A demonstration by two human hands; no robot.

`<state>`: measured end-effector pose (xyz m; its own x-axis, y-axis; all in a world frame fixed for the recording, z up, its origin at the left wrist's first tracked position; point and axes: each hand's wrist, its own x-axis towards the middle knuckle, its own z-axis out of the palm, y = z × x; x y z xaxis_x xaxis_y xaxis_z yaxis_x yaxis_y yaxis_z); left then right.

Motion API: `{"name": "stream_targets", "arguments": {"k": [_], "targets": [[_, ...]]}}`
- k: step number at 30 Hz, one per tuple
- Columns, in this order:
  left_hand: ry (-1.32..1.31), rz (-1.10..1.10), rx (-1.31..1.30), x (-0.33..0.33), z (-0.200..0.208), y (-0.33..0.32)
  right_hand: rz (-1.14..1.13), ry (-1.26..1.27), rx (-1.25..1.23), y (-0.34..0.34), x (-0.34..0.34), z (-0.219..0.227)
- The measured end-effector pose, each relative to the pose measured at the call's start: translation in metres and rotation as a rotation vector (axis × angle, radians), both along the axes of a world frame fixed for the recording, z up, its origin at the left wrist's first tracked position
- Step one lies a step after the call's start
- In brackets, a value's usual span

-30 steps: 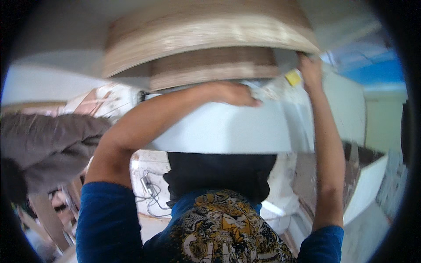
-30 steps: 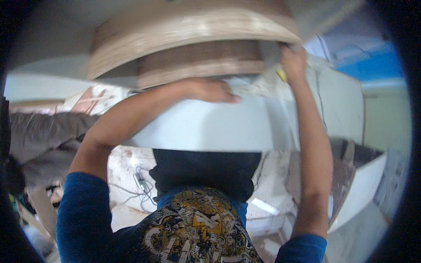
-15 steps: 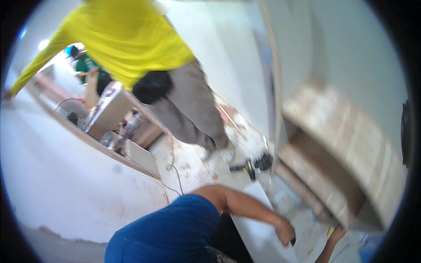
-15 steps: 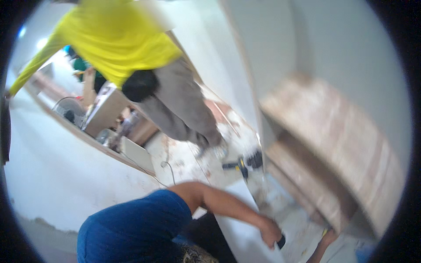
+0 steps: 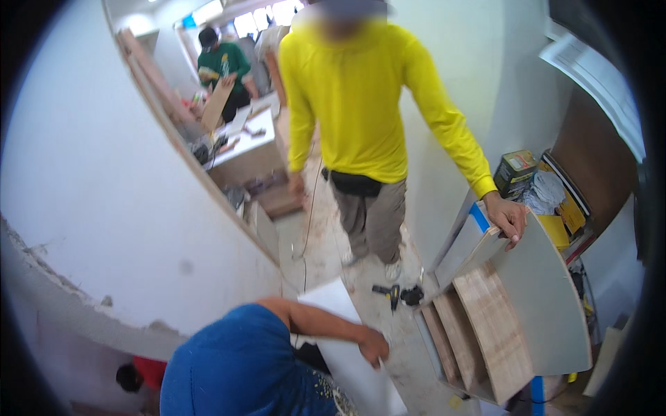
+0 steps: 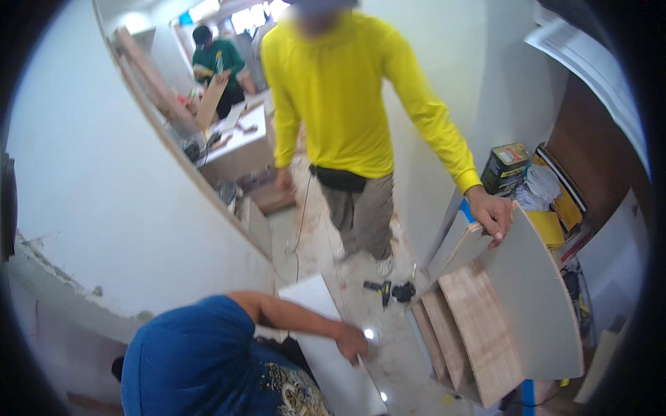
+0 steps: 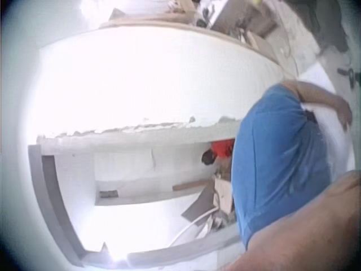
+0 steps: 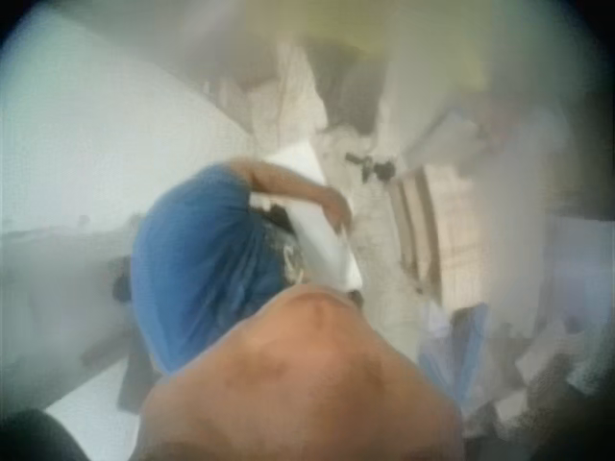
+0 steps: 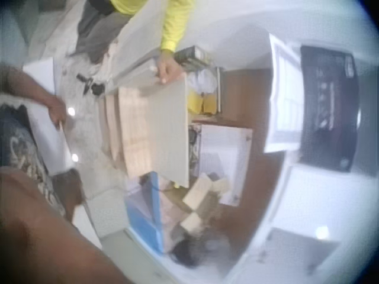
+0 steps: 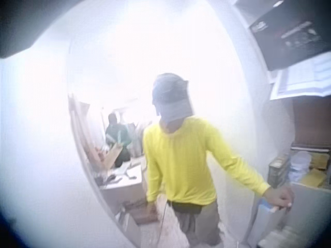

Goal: The person assembles a wooden cabinet by fitting white panels into a curved frame. They use a hammer to secure the pieces and a power drill to fasten them. The person works with another individual who assists with holding and positioning the panels.

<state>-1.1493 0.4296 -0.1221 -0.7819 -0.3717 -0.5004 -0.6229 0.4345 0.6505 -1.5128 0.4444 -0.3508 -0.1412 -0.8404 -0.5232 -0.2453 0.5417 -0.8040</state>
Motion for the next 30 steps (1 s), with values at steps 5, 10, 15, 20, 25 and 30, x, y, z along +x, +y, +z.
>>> {"name": "stream_targets", "arguments": {"k": [5,10,15,20,25,30], "targets": [[-0.166,0.196,-0.176,0.097,0.099,-0.002,0.133,-0.084,0.209,0.070,0.043,0.082],[-0.090,0.349,-0.340,0.140,0.145,0.016,0.096,-0.126,0.418,0.131,0.028,0.108],[-0.019,0.400,-0.302,0.175,0.137,0.043,0.029,-0.189,0.509,0.139,0.020,0.143],[0.019,0.465,-0.279,0.234,0.108,0.056,0.145,-0.629,0.277,0.042,0.158,0.249],[0.036,0.557,-0.333,0.311,0.105,0.049,0.636,-0.541,0.255,-0.030,0.296,0.325],[-0.067,0.680,-0.342,0.411,0.135,0.027,0.786,-0.577,0.171,-0.073,0.405,0.339]]}}
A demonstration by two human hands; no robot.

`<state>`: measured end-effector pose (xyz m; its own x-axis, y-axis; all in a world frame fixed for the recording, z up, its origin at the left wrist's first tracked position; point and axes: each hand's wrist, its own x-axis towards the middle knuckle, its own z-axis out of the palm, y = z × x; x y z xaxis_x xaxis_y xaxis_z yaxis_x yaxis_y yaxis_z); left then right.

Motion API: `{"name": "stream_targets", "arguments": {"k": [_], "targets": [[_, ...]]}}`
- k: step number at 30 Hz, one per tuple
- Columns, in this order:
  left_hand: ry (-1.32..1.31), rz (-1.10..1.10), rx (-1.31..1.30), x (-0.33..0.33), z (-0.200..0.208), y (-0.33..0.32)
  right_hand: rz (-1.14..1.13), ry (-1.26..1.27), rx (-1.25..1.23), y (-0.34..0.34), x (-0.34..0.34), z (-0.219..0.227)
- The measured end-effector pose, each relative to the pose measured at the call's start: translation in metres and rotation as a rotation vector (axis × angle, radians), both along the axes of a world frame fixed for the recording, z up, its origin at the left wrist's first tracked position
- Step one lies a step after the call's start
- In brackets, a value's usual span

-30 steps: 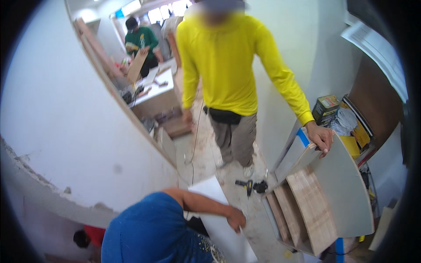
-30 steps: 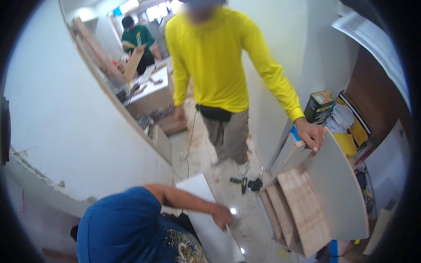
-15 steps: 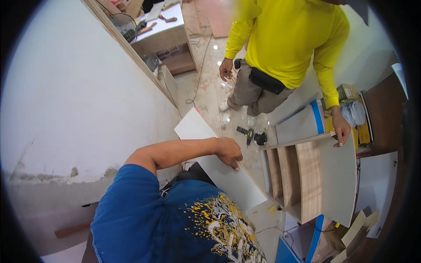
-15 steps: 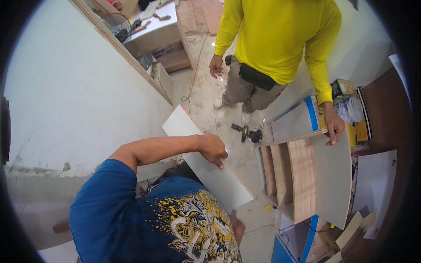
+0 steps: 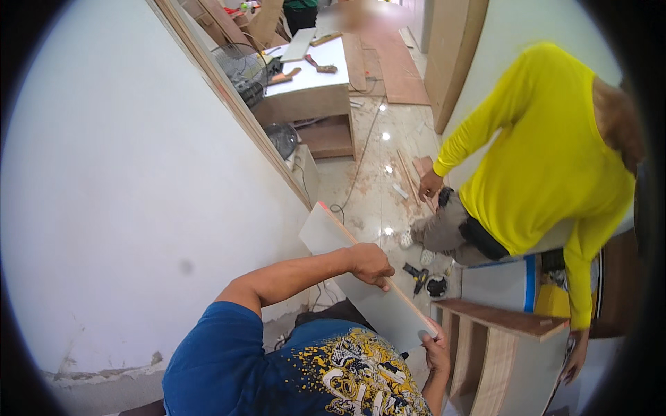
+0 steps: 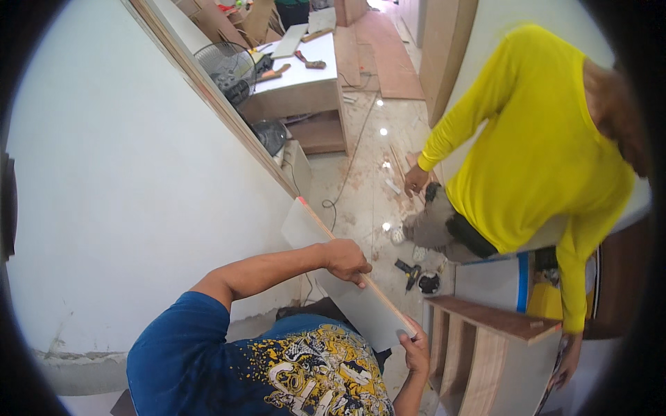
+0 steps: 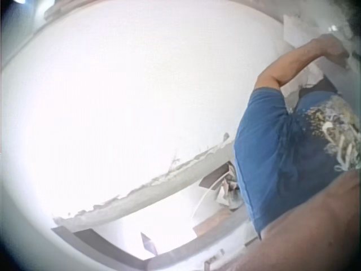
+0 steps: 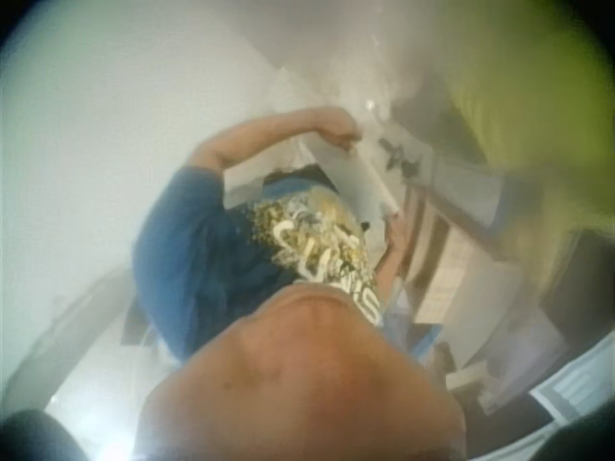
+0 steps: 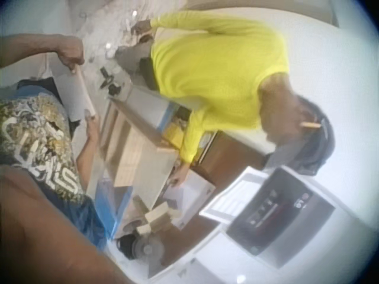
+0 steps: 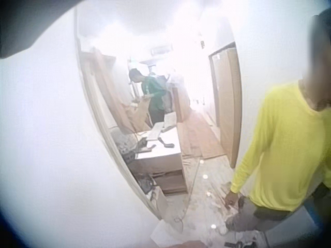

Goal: The person assembles a wooden cabinet by fitting white panels into a curved frame. They use a hammer to secure the pieces and a power drill to fasten them. The person works with another individual who assists with holding and positioning the panels.

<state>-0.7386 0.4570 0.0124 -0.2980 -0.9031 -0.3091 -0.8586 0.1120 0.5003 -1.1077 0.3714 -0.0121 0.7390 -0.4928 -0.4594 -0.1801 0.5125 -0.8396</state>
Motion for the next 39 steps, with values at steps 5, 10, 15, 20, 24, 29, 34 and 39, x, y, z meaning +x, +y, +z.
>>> {"name": "stream_targets", "arguments": {"k": [5,10,15,20,24,29,34,39], "targets": [[0.051,0.206,-0.066,0.095,-0.022,-0.025,-0.027,-0.048,-0.265,-0.035,0.122,0.033],[-0.085,0.614,-0.274,0.160,-0.027,-0.055,-0.188,-0.044,-0.279,-0.088,0.220,-0.007],[-0.006,0.772,-0.026,0.258,-0.092,-0.038,-0.191,-0.051,-0.328,-0.182,0.327,-0.055],[0.006,0.939,0.344,0.293,-0.146,0.038,-0.246,-0.073,-0.327,-0.270,0.435,-0.037],[0.222,1.343,0.349,0.280,-0.230,0.115,-0.242,-0.066,-0.352,-0.342,0.525,-0.035],[0.512,1.933,0.791,0.228,-0.296,0.164,-0.292,-0.126,-0.353,-0.413,0.646,-0.034],[0.796,1.897,0.943,0.250,-0.301,0.087,-0.307,-0.172,-0.226,-0.435,0.753,0.009],[0.402,1.233,0.622,0.411,-0.313,-0.001,-0.284,-0.229,-0.084,-0.471,0.839,0.030]]}}
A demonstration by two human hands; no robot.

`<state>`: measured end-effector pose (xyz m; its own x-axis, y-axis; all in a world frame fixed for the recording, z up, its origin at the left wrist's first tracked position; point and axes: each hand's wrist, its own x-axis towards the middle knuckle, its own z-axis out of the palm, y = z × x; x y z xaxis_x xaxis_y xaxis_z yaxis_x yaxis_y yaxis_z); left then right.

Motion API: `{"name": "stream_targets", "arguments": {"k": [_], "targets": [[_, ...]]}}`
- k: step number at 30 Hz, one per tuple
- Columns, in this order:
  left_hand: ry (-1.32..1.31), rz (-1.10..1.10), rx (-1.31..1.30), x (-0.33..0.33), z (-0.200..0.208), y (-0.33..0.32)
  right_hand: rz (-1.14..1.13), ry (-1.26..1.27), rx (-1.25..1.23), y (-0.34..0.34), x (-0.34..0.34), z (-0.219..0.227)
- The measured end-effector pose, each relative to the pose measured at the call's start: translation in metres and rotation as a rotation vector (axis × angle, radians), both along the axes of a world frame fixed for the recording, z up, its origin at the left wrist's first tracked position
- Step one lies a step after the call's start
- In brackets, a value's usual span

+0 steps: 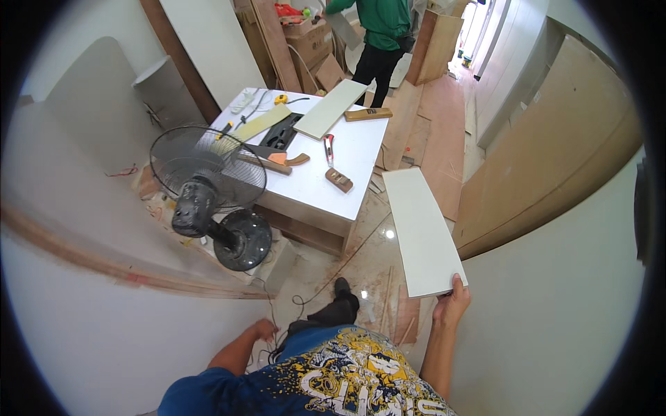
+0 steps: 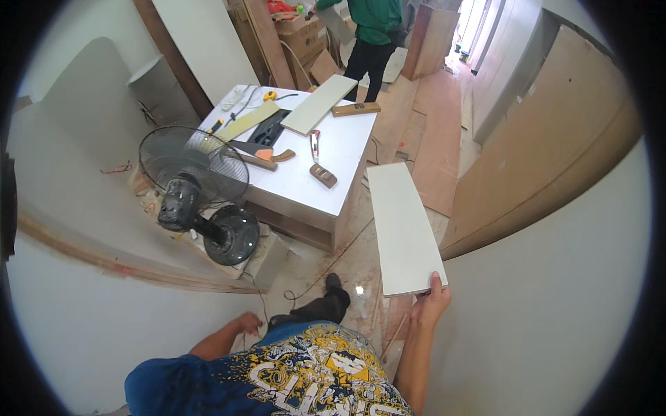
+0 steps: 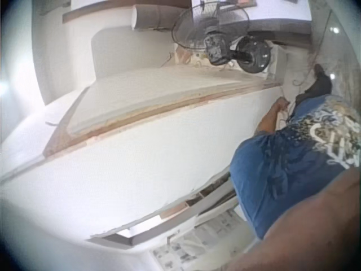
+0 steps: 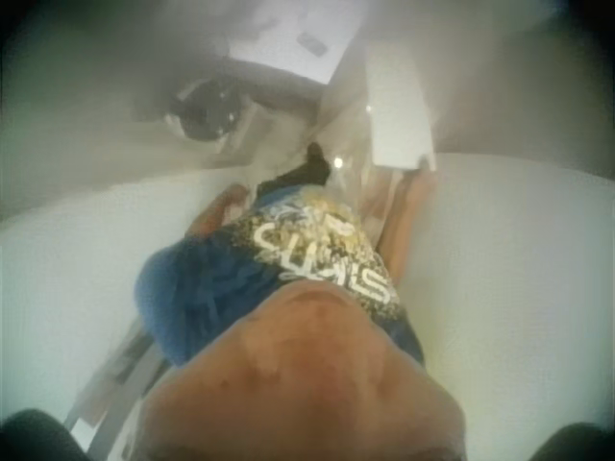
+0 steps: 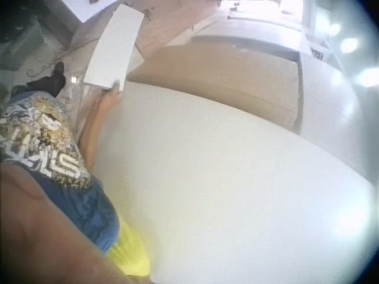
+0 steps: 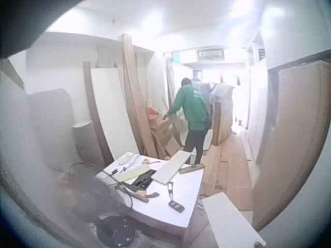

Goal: The person assembles a wooden cabinet by fitting white panels into a curved frame. They use a hammer to secure the pieces and a power drill to fasten them. The person works with another individual who assists with holding and positioning the panels.

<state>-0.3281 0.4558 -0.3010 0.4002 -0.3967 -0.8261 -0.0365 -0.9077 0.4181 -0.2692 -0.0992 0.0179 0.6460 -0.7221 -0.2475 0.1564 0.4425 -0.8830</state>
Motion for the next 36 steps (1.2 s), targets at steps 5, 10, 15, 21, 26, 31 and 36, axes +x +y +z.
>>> {"name": "stream_targets", "arguments": {"k": [5,10,15,21,26,31,36], "targets": [[-0.383,-0.281,-0.560,0.188,0.063,-0.124,0.174,-0.050,0.132,-0.029,0.052,-0.003],[0.179,0.786,-0.950,0.310,0.273,-0.278,0.329,-0.112,0.453,-0.019,0.126,-0.014],[0.261,1.291,-1.292,0.370,0.296,-0.361,0.615,-0.177,0.570,-0.016,0.224,-0.026],[-0.267,1.493,-1.287,0.454,0.282,-0.374,0.928,-0.068,0.560,-0.010,0.353,-0.052],[-0.562,1.619,-1.103,0.525,0.279,-0.349,1.510,0.101,0.296,-0.048,0.501,-0.095],[-0.725,1.735,-0.919,0.532,0.318,-0.330,1.224,-0.021,0.213,-0.084,0.708,-0.120],[-0.882,1.836,-0.615,0.498,0.330,-0.333,0.979,0.052,0.185,-0.008,0.911,-0.121]]}}
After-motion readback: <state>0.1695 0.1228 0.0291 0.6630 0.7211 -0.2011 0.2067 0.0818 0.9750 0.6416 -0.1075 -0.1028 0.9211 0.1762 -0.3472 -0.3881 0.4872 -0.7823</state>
